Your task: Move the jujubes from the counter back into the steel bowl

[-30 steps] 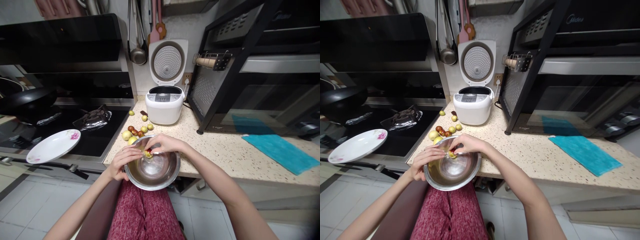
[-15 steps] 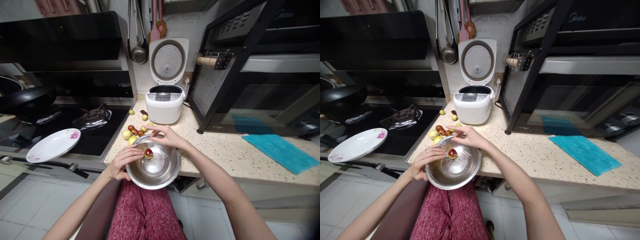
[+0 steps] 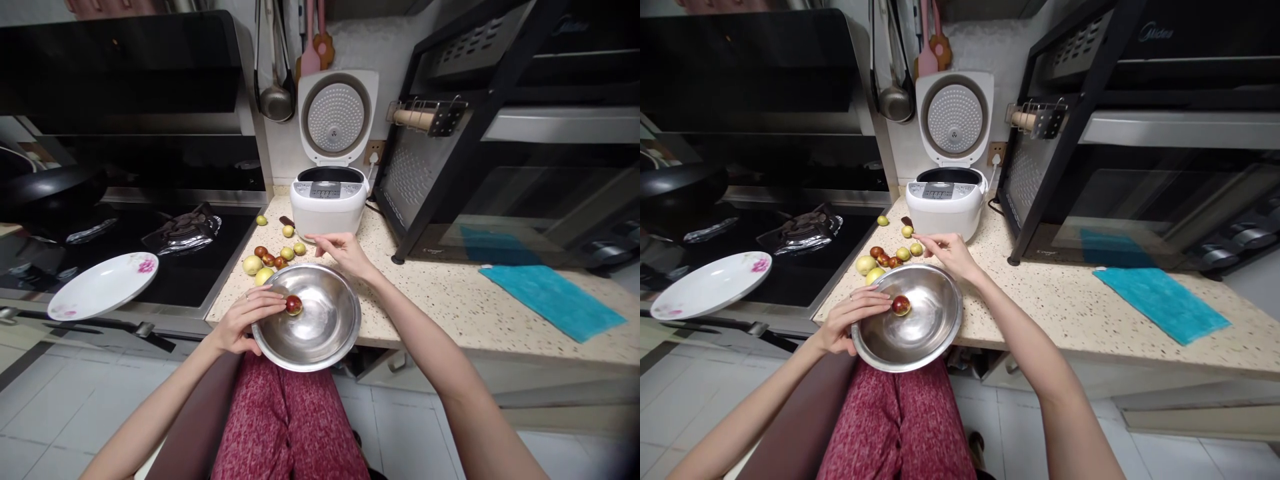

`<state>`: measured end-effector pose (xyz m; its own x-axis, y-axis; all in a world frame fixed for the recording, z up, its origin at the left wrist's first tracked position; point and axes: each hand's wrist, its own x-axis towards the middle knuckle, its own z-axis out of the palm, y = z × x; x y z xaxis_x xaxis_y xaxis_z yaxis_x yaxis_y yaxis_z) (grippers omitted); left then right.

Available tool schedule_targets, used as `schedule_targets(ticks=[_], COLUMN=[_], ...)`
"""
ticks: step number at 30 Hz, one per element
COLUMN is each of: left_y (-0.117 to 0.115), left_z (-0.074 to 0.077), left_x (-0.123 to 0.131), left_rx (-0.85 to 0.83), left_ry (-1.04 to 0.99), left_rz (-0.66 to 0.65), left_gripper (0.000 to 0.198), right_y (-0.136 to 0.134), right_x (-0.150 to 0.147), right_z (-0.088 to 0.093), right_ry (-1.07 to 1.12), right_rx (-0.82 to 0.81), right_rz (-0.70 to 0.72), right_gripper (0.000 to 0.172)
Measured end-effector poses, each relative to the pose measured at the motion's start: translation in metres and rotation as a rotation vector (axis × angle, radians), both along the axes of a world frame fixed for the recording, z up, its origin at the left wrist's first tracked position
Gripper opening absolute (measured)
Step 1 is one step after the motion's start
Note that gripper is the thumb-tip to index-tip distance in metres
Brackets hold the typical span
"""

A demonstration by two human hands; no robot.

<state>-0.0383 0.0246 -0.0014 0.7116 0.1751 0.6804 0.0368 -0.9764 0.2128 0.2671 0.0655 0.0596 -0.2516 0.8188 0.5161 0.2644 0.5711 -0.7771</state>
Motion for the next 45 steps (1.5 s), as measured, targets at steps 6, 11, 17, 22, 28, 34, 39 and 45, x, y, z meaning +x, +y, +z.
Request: schedule_targets(ticks=[6, 11, 17, 22, 28, 34, 39, 45], left_y=[0.000, 0.000, 0.001, 0.002, 0.001, 0.002, 0.002, 0.002], left_z=[0.001, 0.001, -0.002, -0.002, -0.001, -0.002, -0.001, -0.001], left_x=[0.000, 0.000, -0.002, -0.001, -0.001, -0.001, -0.001, -0.001], left_rx=[0.004, 0.008, 0.012, 0.004, -0.001, -0.027, -0.025, -0.019], left_ry=[0.008, 0.017, 0.015, 0.016, 0.024, 0.012, 0.018, 0.029], left_rz=[0.002, 0.006, 0.003, -0.004, -0.014, -0.017, -0.023, -0.018], left_gripper=[0.072, 0.072, 0.075, 0.076, 0.077, 0.082, 0.078, 0.072], right_y=[0.004, -0.001, 0.011, 0.021, 0.026, 0.032, 0.046, 0.067], right_x=[0.004, 0.005, 0.007, 0.010, 0.005, 0.007, 0.001, -0.021], right_z=[-0.002, 0.004, -0.008, -0.024, -0.028, -0.030, -0.037, -0.049], right_ry=[-0.015, 0.031, -0.074, -0.211, -0.437, -0.449, -0.453, -0.646], right_rx=[0.082, 0.183, 0.124, 0.192, 0.491, 0.490, 0.462, 0.378], right_rz=[-0.047, -0.033, -0.023, -0.121, -0.141, -0.096, -0.078, 0.004], right_gripper=[0.047, 0.052, 0.058, 0.054, 0.058, 0.061, 0.053, 0.049])
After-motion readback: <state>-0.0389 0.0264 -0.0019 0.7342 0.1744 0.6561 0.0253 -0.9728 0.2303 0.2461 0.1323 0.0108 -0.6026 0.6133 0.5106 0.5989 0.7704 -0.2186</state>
